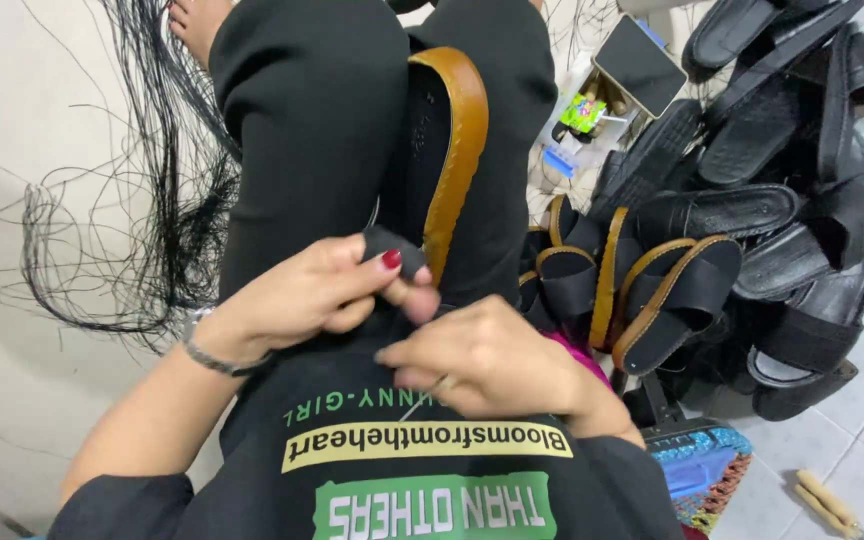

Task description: Hand-sewing the straps of sandals to the soles using a needle and thread while sitting on the floor.

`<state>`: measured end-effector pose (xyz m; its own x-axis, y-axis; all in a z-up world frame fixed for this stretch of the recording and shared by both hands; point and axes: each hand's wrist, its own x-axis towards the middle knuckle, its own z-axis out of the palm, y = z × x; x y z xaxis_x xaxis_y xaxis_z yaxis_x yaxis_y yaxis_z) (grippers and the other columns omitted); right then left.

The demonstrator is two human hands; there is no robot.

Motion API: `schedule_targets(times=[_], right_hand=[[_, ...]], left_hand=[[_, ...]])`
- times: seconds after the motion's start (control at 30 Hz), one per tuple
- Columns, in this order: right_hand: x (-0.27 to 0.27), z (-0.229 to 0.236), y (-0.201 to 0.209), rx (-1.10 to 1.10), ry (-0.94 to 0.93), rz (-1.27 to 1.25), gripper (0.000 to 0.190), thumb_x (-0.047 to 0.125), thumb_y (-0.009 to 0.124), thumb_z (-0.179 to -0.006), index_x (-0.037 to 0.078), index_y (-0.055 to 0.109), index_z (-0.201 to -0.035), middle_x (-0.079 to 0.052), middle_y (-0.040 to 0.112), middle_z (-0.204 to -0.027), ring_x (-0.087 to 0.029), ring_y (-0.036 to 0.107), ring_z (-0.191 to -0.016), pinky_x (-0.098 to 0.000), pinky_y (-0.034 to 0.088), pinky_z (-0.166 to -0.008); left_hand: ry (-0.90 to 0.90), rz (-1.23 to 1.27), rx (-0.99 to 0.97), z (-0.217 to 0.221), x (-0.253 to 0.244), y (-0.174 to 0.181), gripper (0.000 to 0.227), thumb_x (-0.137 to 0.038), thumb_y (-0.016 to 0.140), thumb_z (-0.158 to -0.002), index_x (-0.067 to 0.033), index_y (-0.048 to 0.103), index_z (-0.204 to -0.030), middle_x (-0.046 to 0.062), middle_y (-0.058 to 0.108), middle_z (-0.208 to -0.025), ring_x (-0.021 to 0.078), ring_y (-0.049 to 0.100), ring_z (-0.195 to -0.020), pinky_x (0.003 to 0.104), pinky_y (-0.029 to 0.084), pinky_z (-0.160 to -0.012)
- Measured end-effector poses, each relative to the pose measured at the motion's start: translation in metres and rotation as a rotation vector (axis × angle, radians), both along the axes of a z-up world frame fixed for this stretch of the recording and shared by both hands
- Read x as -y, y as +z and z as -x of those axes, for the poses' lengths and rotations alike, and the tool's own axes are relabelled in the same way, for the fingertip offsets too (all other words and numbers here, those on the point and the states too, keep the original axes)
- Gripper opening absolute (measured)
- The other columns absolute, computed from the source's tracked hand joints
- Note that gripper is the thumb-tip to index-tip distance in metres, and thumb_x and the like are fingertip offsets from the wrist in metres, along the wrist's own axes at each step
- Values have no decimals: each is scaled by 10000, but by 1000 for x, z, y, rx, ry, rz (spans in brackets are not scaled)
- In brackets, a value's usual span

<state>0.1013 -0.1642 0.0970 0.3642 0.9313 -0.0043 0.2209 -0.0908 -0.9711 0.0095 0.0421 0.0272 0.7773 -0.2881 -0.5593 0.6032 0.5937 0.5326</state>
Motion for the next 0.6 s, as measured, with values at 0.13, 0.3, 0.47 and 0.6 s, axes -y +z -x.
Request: schedule_targets(times=[0.13,0.3,0.47,0.6], right_hand=[[34,-40,-8,-93,301,-144,233,44,536,-985,-50,645,-1167,-151,705,-1142,-271,728,-971,-361,603,-874],[41,-34,-32,594,34,450,549,75,658,-884,123,560,-1421,-34,607,-918,-184,602,-684,-314,441,-576],[34,-37,-30,697,22,539,523,89,665,-888,176,602,-1399,-14,565,-846,-154,568,-617,-309,391,-514],[29,-39,-25,762,42,512,481,81,681,-881,166,650,-1353,-20,548,-816,-177,538,-601,-327,384,-515]], left_hand=[[59,-436,746,60,-129,-55,197,-140,499,-985,-75,673,-918,-24,652,-723,82,674,-660,488,624,-1093],[37,-919,679,65,-173,-77,126,-99,629,-1093,23,650,-1071,86,667,-872,178,683,-746,467,607,-994],[-9,-1500,595,56,-193,-96,256,-17,792,-1233,156,607,-1267,240,670,-1063,314,680,-856,446,584,-867],[-142,-1803,776,-30,-123,-24,330,-109,928,-1112,116,698,-1183,267,678,-1146,364,634,-949,438,504,-865]])
